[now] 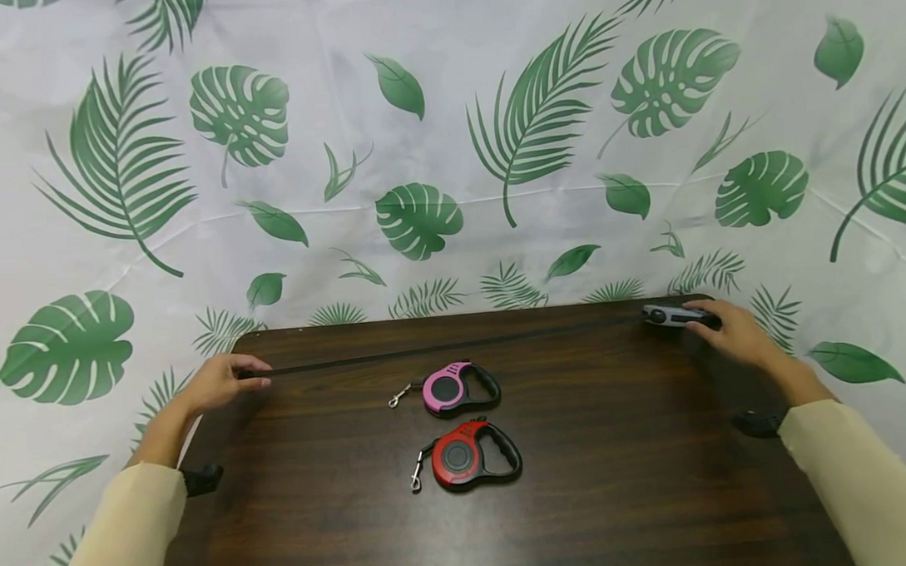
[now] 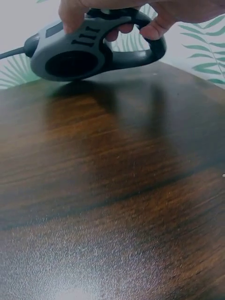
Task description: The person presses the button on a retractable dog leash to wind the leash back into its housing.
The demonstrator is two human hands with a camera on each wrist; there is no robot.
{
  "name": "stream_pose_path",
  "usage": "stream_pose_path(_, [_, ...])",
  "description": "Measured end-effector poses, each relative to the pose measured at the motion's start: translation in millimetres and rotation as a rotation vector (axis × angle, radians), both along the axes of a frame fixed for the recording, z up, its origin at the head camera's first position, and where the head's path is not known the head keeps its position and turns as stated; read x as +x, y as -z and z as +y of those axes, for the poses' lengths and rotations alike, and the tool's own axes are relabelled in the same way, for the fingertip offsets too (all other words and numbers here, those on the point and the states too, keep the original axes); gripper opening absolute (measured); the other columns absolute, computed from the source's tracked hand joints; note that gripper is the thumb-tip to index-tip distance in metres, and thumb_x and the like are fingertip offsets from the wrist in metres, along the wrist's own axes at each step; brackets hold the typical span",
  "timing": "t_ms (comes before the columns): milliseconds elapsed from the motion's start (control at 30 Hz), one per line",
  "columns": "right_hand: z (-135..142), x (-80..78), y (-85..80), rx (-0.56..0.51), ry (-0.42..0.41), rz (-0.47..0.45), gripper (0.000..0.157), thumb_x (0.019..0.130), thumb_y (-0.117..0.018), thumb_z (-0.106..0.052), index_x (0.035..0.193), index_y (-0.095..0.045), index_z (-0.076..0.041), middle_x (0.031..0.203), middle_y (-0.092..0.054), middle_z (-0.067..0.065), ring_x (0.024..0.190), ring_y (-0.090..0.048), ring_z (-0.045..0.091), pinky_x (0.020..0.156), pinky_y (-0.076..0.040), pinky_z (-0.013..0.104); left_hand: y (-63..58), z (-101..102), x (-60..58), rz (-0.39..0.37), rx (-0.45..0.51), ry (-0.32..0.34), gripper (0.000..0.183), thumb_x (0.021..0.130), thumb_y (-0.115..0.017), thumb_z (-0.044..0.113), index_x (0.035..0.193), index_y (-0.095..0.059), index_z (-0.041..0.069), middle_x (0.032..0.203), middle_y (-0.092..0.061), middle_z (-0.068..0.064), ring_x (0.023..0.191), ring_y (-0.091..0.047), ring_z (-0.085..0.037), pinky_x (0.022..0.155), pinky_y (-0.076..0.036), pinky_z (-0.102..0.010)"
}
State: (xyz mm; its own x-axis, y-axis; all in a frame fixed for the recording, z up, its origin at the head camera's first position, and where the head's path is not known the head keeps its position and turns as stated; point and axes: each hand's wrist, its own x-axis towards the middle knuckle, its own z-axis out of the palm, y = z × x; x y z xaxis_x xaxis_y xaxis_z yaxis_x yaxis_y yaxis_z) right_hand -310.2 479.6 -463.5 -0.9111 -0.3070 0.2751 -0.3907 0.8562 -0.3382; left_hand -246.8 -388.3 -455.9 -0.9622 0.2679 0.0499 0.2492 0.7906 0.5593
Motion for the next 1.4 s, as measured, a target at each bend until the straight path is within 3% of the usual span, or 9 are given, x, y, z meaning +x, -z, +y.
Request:
stream_pose_path(167, [2, -0.1, -5.6, -0.029, 0.053, -0.052, 0.041, 0.102, -0.073, -0.021, 0.135, -0.066, 0.002, 0.140, -0.058, 0.037, 0.121, -0.056, 0.058, 0.093, -0.043, 0.072, -4.9, -3, 2.8, 0.016, -0.013, 0.005, 0.019, 0.094, -0.082, 0.013, 0.111, -0.082, 0.004, 0.107, -0.078, -0.015, 0.082, -0.059, -0.010, 0.072, -0.050, -0.029])
stream_pose_path(367, [8, -1.4, -11.3, -0.035, 0.085, -0.118, 0.051, 0.096, -0.081, -0.031, 0.133, -0.067, 0.002, 0.141, -0.057, 0.039, 0.124, -0.055, 0.058, 0.092, -0.044, 0.071, -12.4, -4, 4.9, 0.097, -0.004, 0.051, 0.018, 0.093, -0.080, 0.007, 0.110, -0.082, 0.002, 0.101, -0.077, -0.015, 0.076, -0.054, -0.005, 0.066, -0.046, -0.027])
stream_pose_path(500, [10, -2.6, -14.4, -0.007, 0.064, -0.105, 0.053, 0.092, -0.086, -0.030, 0.129, -0.070, 0.003, 0.130, -0.065, 0.036, 0.106, -0.062, 0.046, 0.082, -0.048, 0.056, -16.1, -5, 7.4, 0.099, -0.011, 0.053, 0.018, 0.093, -0.080, 0.006, 0.111, -0.082, 0.001, 0.099, -0.077, -0.013, 0.076, -0.052, -0.006, 0.065, -0.043, -0.027])
stream_pose_path(667, [8, -1.4, -22.0, 0.026, 0.057, -0.121, 0.051, 0.094, -0.083, -0.031, 0.130, -0.070, 0.003, 0.111, -0.069, 0.029, 0.077, -0.054, 0.027, 0.070, -0.042, 0.039, -19.0, -7, 10.2, 0.092, 0.000, 0.056, 0.018, 0.093, -0.080, 0.006, 0.110, -0.082, 0.000, 0.099, -0.078, -0.012, 0.074, -0.052, -0.005, 0.065, -0.043, -0.025])
stream_pose_path(767, [6, -0.2, -28.1, 0.046, 0.053, -0.135, 0.052, 0.098, -0.079, -0.032, 0.133, -0.067, 0.004, 0.083, -0.061, 0.017, 0.060, -0.041, 0.018, 0.066, -0.039, 0.036, -19.9, -8, 10.8, 0.098, 0.008, 0.064, 0.017, 0.093, -0.080, 0.005, 0.109, -0.082, -0.001, 0.098, -0.078, -0.012, 0.074, -0.052, -0.004, 0.064, -0.044, -0.025])
stream_pose_path(867, [5, 1.4, -33.1, 0.049, 0.047, -0.139, 0.051, 0.100, -0.076, -0.032, 0.135, -0.066, 0.004, 0.073, -0.049, 0.005, 0.053, -0.033, 0.015, 0.065, -0.038, 0.036, -20.1, -10, 11.3, 0.123, 0.011, 0.071, 0.017, 0.092, -0.080, 0.003, 0.108, -0.082, -0.002, 0.096, -0.078, -0.011, 0.073, -0.051, -0.003, 0.063, -0.044, -0.024])
stream_pose_path(1000, [7, 3.0, -35.6, 0.010, 0.054, -0.175, 0.051, 0.101, -0.075, -0.032, 0.136, -0.065, 0.004, 0.094, -0.065, 0.021, 0.058, -0.041, 0.017, 0.067, -0.040, 0.037, -20.5, -11, 12.1, 0.146, 0.009, 0.067, 0.018, 0.091, -0.081, 0.002, 0.108, -0.081, -0.004, 0.095, -0.078, -0.012, 0.071, -0.050, -0.003, 0.061, -0.043, -0.025])
stream_pose_path(1167, [12, 5.9, -37.7, -0.082, 0.074, -0.229, 0.051, 0.102, -0.075, -0.033, 0.138, -0.065, 0.002, 0.133, -0.061, 0.033, 0.086, -0.053, 0.025, 0.070, -0.043, 0.037, -23.1, -14, 14.1, 0.110, -0.006, 0.028, 0.020, 0.093, -0.080, 0.006, 0.110, -0.081, -0.003, 0.097, -0.078, -0.014, 0.071, -0.051, -0.004, 0.062, -0.043, -0.025])
stream_pose_path(1400, [20, 11.1, -40.4, -0.203, 0.108, -0.258, 0.053, 0.102, -0.073, -0.029, 0.142, -0.062, 0.004, 0.122, -0.065, 0.021, 0.084, -0.055, 0.015, 0.068, -0.046, 0.029, -27.0, -18, 17.3, 0.103, 0.005, 0.020, 0.018, 0.094, -0.079, 0.005, 0.110, -0.081, -0.004, 0.088, -0.076, -0.007, 0.066, -0.047, -0.004, 0.058, -0.039, -0.026])
